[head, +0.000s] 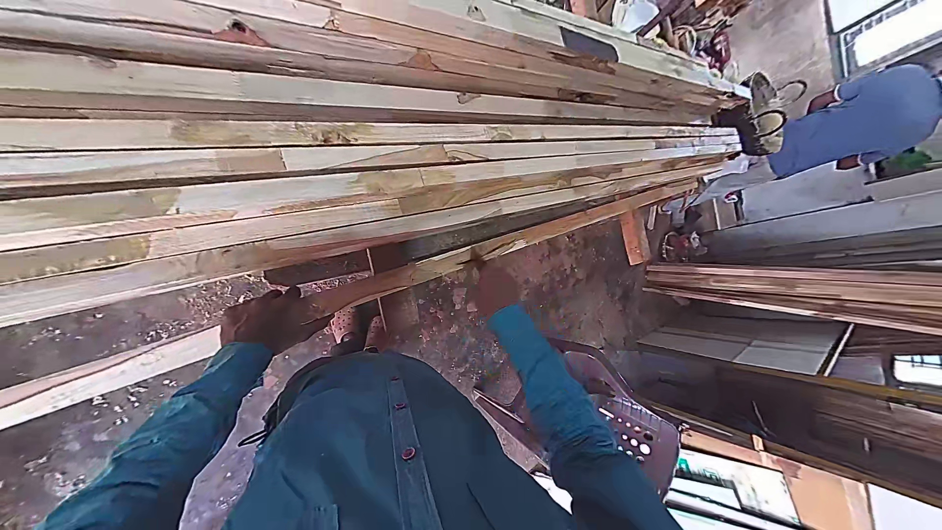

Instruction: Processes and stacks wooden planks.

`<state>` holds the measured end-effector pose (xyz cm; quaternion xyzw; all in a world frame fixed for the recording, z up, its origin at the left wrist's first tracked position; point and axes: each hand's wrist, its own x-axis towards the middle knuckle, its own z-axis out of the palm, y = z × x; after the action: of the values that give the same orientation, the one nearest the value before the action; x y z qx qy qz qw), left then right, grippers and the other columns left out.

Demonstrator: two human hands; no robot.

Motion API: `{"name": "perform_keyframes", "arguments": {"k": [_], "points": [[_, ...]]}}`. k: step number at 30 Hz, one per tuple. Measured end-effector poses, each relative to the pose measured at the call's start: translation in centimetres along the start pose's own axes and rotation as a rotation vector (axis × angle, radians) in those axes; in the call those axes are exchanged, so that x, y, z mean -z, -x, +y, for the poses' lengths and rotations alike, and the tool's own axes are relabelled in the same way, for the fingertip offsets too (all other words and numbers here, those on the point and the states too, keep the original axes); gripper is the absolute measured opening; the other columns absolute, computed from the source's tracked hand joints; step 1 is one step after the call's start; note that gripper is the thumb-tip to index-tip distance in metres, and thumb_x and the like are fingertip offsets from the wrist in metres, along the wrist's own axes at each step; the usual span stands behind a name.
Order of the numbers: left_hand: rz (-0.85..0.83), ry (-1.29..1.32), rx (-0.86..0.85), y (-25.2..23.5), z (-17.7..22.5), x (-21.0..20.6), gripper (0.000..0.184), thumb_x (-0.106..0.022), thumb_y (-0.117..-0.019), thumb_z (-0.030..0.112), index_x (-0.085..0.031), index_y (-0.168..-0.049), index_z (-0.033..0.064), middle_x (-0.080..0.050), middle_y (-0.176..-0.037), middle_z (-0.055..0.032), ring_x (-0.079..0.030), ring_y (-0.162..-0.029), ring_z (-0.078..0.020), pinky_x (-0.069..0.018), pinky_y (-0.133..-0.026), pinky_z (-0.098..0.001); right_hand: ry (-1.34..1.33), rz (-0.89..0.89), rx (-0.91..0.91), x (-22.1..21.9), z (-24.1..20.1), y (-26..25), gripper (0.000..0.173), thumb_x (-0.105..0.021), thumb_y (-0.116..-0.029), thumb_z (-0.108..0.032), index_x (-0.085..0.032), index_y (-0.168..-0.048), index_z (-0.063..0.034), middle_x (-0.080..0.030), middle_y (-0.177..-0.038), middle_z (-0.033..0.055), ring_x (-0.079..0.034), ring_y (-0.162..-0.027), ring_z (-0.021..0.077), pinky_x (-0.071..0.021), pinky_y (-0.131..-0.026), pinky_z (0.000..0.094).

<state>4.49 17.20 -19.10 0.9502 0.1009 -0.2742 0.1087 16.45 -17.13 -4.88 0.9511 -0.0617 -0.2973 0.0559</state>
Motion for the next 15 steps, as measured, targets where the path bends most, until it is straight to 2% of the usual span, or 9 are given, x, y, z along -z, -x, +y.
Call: {"name": "perform_keyframes", "arguments": {"k": [1, 2, 4, 7, 11, 15], "points": [[-0.003, -0.009, 0.0, 0.1, 0.1, 0.2, 0.085, -0.064, -0.0747, 0.085, -0.067, -0.12, 0.0128, -0.07, -0.112, -0.0192, -0.07, -0.102, -0.0423, -0.0531, -0.08, -0.0677, 0.005, -0.025, 0.048, -0.6, -1.5, 1.3, 0.032, -0.059, -0.0983, -0.016, -0.063, -0.125, 0.0014, -0.066, -0.118, 0.027, -0.068, -0.105, 0.0454, -0.0559, -0.081, 0.0636], [-0.014, -0.017, -0.003, 0.2, 0.1, 0.4, 0.084, -0.064, -0.0754, 0.085, -0.067, -0.119, 0.0127, -0.07, -0.112, -0.0186, -0.07, -0.101, -0.0416, -0.0528, -0.08, -0.0672, 0.002, -0.04, 0.07, -1.1, -2.3, 2.0, 0.03, -0.057, -0.1004, -0.017, -0.063, -0.124, 0.0002, -0.068, -0.116, 0.0257, -0.069, -0.104, 0.0444, -0.0559, -0.081, 0.0629], [-0.02, -0.012, 0.005, 0.3, 0.4, 1.0, 0.084, -0.065, -0.0764, 0.084, -0.066, -0.12, 0.0125, -0.07, -0.113, -0.019, -0.07, -0.101, -0.0417, -0.0527, -0.08, -0.0671, -0.015, -0.046, 0.028, -0.7, -1.9, 0.5, 0.037, -0.054, -0.1037, -0.03, -0.06, -0.129, -0.0037, -0.069, -0.117, 0.0241, -0.069, -0.105, 0.0432, -0.0559, -0.082, 0.0634], [0.002, 0.029, 0.009, 0.3, 0.0, 0.2, 0.086, -0.066, -0.074, 0.085, -0.066, -0.121, 0.0138, -0.07, -0.112, -0.0185, -0.07, -0.1, -0.0421, -0.0535, -0.078, -0.0667, -0.068, 0.007, -0.125, 1.0, 1.2, -1.8, 0.041, -0.064, -0.0974, -0.035, -0.064, -0.124, -0.0033, -0.07, -0.115, 0.0246, -0.069, -0.106, 0.0434, -0.0548, -0.083, 0.0655], [-0.011, 0.029, 0.03, 0.1, 0.0, 0.2, 0.084, -0.068, -0.0724, 0.084, -0.066, -0.12, 0.0152, -0.071, -0.11, -0.0173, -0.07, -0.098, -0.0418, -0.0527, -0.077, -0.067, -0.075, 0.075, -0.217, 0.9, 4.5, -4.3, 0.041, -0.064, -0.0965, -0.035, -0.064, -0.125, -0.0054, -0.07, -0.117, 0.0241, -0.069, -0.106, 0.0438, -0.0543, -0.083, 0.0661], [-0.015, -0.008, 0.029, 0.3, 0.1, 0.2, 0.082, -0.069, -0.072, 0.084, -0.066, -0.118, 0.0159, -0.071, -0.107, -0.016, -0.071, -0.094, -0.0402, -0.054, -0.071, -0.0649, -0.089, 0.114, -0.259, 0.9, 5.4, -6.3, 0.041, -0.069, -0.0917, -0.033, -0.064, -0.122, -0.0052, -0.07, -0.115, 0.0234, -0.069, -0.106, 0.0423, -0.055, -0.083, 0.0645]]}}
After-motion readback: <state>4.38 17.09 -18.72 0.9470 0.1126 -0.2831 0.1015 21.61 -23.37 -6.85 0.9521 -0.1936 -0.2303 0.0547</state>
